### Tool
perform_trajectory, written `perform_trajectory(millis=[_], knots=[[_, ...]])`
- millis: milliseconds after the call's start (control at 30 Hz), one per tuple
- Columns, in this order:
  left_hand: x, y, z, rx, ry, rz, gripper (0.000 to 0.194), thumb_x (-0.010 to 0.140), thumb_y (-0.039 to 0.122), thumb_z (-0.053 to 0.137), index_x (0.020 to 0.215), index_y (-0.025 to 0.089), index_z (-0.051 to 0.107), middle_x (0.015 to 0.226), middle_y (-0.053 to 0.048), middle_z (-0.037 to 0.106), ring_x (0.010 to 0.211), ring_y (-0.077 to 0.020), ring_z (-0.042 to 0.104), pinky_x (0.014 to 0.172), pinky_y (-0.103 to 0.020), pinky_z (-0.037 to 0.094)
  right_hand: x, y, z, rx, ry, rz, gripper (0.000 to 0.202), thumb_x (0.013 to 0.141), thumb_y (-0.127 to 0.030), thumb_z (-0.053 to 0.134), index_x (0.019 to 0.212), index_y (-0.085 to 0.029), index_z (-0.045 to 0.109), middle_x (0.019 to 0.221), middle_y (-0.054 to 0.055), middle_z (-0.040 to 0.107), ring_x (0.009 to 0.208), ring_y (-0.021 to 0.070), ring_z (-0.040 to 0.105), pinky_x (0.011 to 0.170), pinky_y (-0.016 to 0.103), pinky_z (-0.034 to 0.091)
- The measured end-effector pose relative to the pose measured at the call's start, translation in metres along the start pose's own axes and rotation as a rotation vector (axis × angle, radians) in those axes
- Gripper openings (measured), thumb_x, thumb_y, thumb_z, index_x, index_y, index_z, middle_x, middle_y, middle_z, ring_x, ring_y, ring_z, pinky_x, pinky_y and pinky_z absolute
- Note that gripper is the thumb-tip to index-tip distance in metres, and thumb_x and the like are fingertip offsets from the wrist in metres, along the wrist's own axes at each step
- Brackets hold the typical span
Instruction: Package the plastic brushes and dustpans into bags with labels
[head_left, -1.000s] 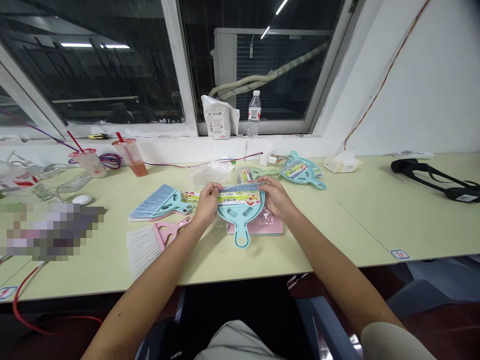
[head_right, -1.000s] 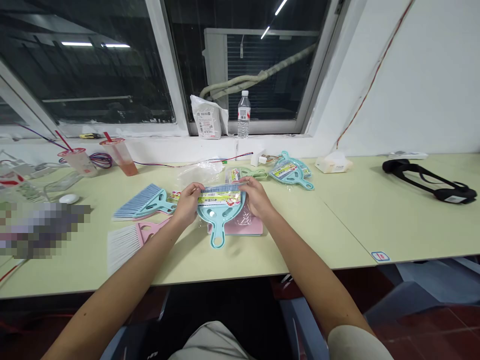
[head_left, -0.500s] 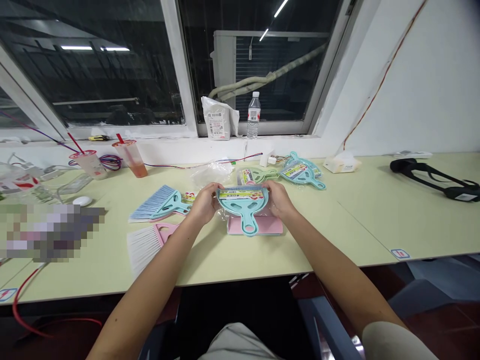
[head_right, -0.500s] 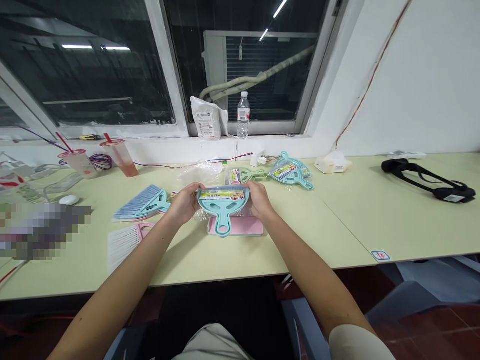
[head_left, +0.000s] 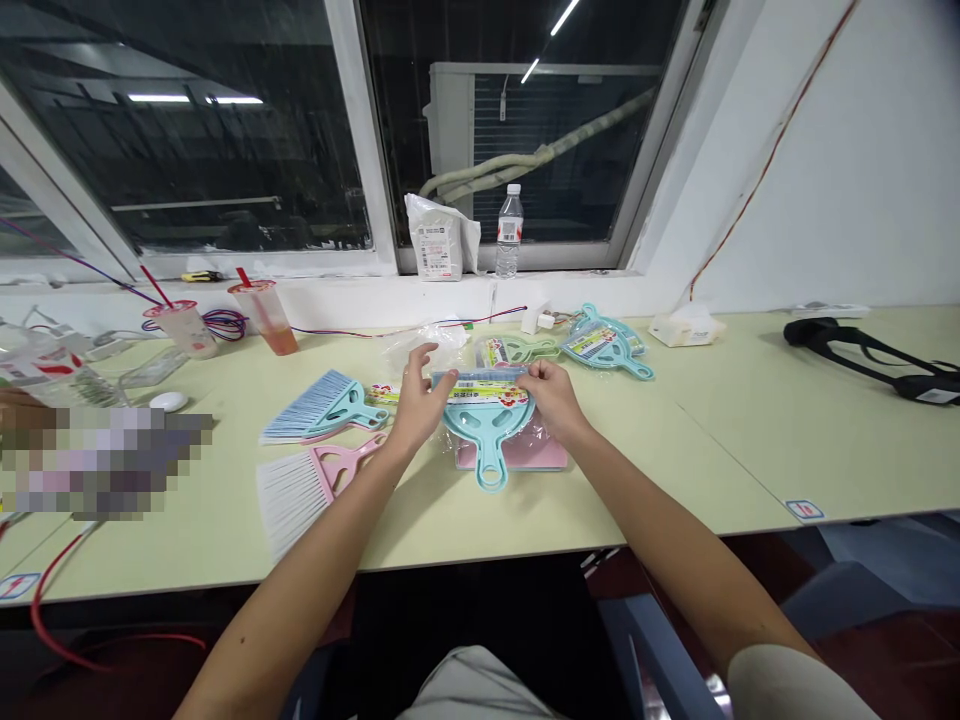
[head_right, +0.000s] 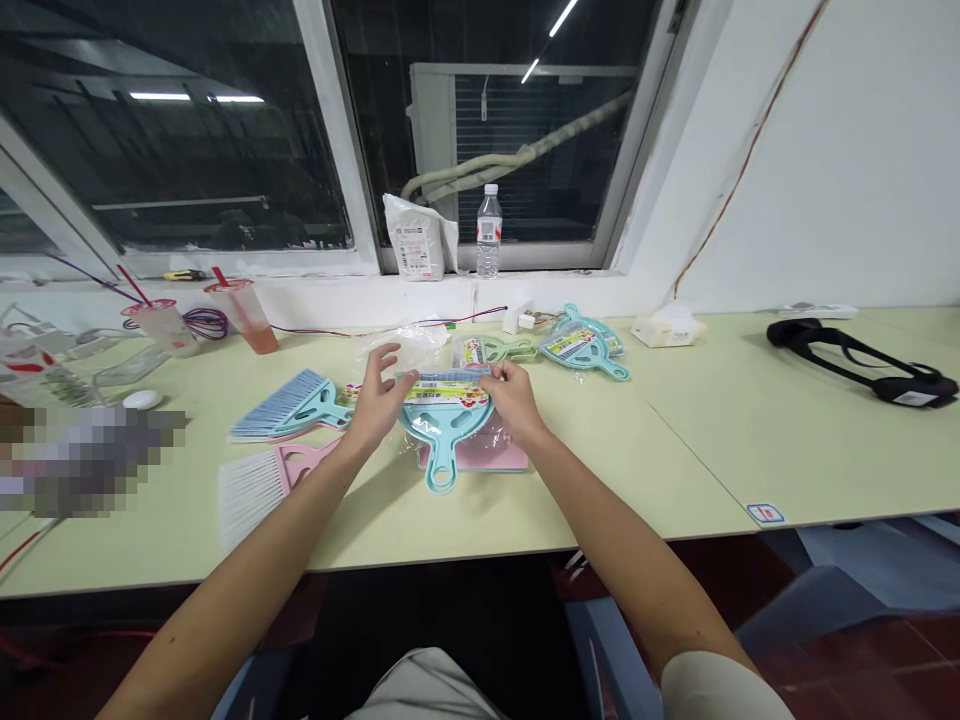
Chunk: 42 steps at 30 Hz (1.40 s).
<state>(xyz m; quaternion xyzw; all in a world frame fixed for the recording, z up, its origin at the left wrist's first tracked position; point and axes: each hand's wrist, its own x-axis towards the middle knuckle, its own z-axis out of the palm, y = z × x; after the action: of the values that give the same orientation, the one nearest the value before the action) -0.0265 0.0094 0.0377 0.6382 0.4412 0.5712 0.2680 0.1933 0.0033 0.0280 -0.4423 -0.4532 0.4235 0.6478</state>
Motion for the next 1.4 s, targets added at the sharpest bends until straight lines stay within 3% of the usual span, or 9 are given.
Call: perform_trajectory(millis=[133,200,267,367,467,700,833,1067,1400], knots=[[0.000,0.001,-0.003,0.346,-0.094,0.290,0.043,0.085,0.026,0.066,0.128,0.027,0.066,0.148,-0.011,0.051,0.143,-0.0353,0.038,0.118,-0.054,0.031,-0.001,0.002,0.000,-0.057,-0.017,-0.028,0.032,0.061,-0.016,0.068,0.066,-0.024,0.037,0.060,-0.007,0.033,0.056,0.0114,0.031,0.053,0.028,0.025],[0.001,0.001,-0.005,0.440,-0.168,0.410,0.047,0.084,0.021,0.063,0.130,0.028,0.067,0.147,-0.009,0.055,0.145,-0.0346,0.036,0.121,-0.055,0.025,-0.002,0.001,-0.001,-0.096,-0.028,-0.058,0.030,0.062,-0.016,0.067,0.067,-0.024,0.039,0.062,-0.006,0.034,0.057,0.0114,0.030,0.055,0.028,0.025],[0.001,0.001,-0.007,0.472,-0.269,0.485,0.053,0.083,0.016,0.059,0.135,0.027,0.065,0.142,-0.008,0.060,0.141,-0.0327,0.043,0.120,-0.053,0.028,-0.003,0.000,-0.001,-0.115,-0.049,-0.077,0.029,0.063,-0.016,0.067,0.067,-0.023,0.039,0.063,-0.006,0.035,0.058,0.0116,0.031,0.056,0.028,0.026],[0.001,0.001,-0.007,0.493,-0.378,0.483,0.054,0.084,0.013,0.055,0.135,0.027,0.066,0.132,-0.008,0.067,0.126,-0.0314,0.056,0.112,-0.051,0.037,-0.004,-0.001,-0.001,-0.138,-0.066,-0.097,0.028,0.064,-0.017,0.067,0.066,-0.023,0.040,0.064,-0.005,0.037,0.060,0.0123,0.033,0.057,0.029,0.028],[0.000,-0.001,-0.006,0.493,-0.428,0.467,0.046,0.086,0.014,0.053,0.126,0.027,0.072,0.122,-0.008,0.072,0.116,-0.0315,0.059,0.104,-0.050,0.042,-0.002,0.002,-0.001,-0.139,-0.067,-0.096,0.028,0.064,-0.018,0.068,0.066,-0.023,0.040,0.063,-0.005,0.037,0.059,0.0127,0.034,0.057,0.029,0.028],[0.004,-0.007,-0.008,0.583,-0.307,0.492,0.029,0.092,0.022,0.055,0.107,0.025,0.080,0.103,-0.012,0.070,0.104,-0.0323,0.054,0.094,-0.050,0.042,-0.004,-0.002,0.001,-0.097,-0.058,-0.072,0.028,0.064,-0.017,0.068,0.066,-0.024,0.041,0.063,-0.004,0.043,0.063,0.0148,0.042,0.059,0.029,0.032],[0.012,-0.013,-0.014,0.626,-0.265,0.468,0.030,0.092,0.021,0.054,0.108,0.026,0.079,0.104,-0.012,0.070,0.105,-0.0324,0.052,0.094,-0.050,0.040,-0.004,-0.003,0.000,-0.107,-0.050,-0.070,0.027,0.064,-0.016,0.068,0.066,-0.024,0.042,0.063,-0.003,0.046,0.065,0.0171,0.046,0.060,0.030,0.034],[0.017,-0.016,-0.020,0.598,-0.309,0.508,0.034,0.097,0.021,0.048,0.105,0.028,0.080,0.100,-0.012,0.071,0.099,-0.0307,0.054,0.092,-0.049,0.040,-0.001,0.003,-0.002,-0.101,-0.044,-0.050,0.028,0.064,-0.018,0.069,0.067,-0.024,0.041,0.063,-0.005,0.041,0.059,0.0135,0.039,0.057,0.029,0.032],[0.019,-0.018,-0.022,0.554,-0.332,0.539,0.035,0.097,0.019,0.049,0.106,0.030,0.081,0.101,-0.011,0.071,0.095,-0.0288,0.055,0.087,-0.045,0.041,-0.003,-0.005,0.001,-0.094,0.000,-0.009,0.028,0.062,-0.019,0.068,0.065,-0.024,0.041,0.063,-0.005,0.043,0.061,0.0136,0.040,0.058,0.029,0.032]])
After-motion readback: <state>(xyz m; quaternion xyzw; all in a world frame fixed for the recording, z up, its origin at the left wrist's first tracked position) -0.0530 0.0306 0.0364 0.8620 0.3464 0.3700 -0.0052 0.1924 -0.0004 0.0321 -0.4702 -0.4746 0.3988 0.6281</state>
